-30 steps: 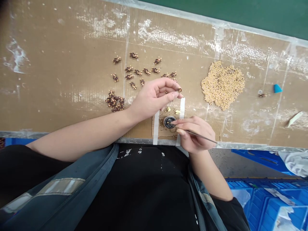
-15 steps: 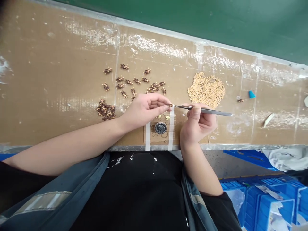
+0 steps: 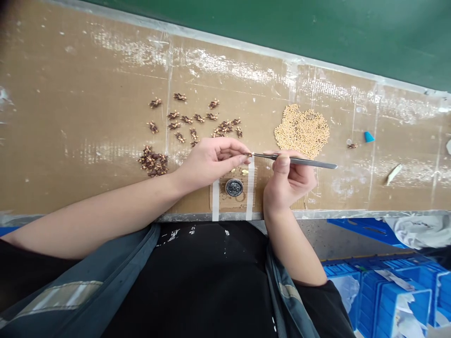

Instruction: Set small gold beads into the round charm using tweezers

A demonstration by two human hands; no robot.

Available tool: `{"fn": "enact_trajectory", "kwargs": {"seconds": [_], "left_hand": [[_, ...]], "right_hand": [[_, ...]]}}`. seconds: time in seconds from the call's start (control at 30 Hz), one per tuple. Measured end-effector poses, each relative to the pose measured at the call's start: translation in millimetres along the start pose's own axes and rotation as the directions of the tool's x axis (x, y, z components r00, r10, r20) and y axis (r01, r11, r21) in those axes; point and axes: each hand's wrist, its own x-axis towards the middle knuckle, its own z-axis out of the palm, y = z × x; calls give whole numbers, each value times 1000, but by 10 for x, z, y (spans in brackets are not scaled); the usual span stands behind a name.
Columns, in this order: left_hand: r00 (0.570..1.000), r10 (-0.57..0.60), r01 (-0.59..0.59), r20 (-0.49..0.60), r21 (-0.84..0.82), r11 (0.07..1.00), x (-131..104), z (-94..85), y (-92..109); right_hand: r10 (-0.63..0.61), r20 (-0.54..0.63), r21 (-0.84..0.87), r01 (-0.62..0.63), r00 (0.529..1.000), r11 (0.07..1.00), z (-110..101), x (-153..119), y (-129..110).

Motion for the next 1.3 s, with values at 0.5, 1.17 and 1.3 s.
{"fn": "enact_trajectory", "kwargs": {"seconds": [0.5, 1.17, 1.3], "left_hand": [[996, -92, 92, 3, 37, 995, 4, 13, 78], [973, -11, 84, -229, 311, 947, 35, -355, 455], [945, -38, 270, -324, 711, 650, 141, -768, 717]], "right_hand": [[113, 45, -94, -109, 993, 990, -26, -2, -124], [359, 101, 116, -370, 928, 922, 58, 65, -7], [367, 129, 106, -381, 921, 918, 61, 85, -43]]}}
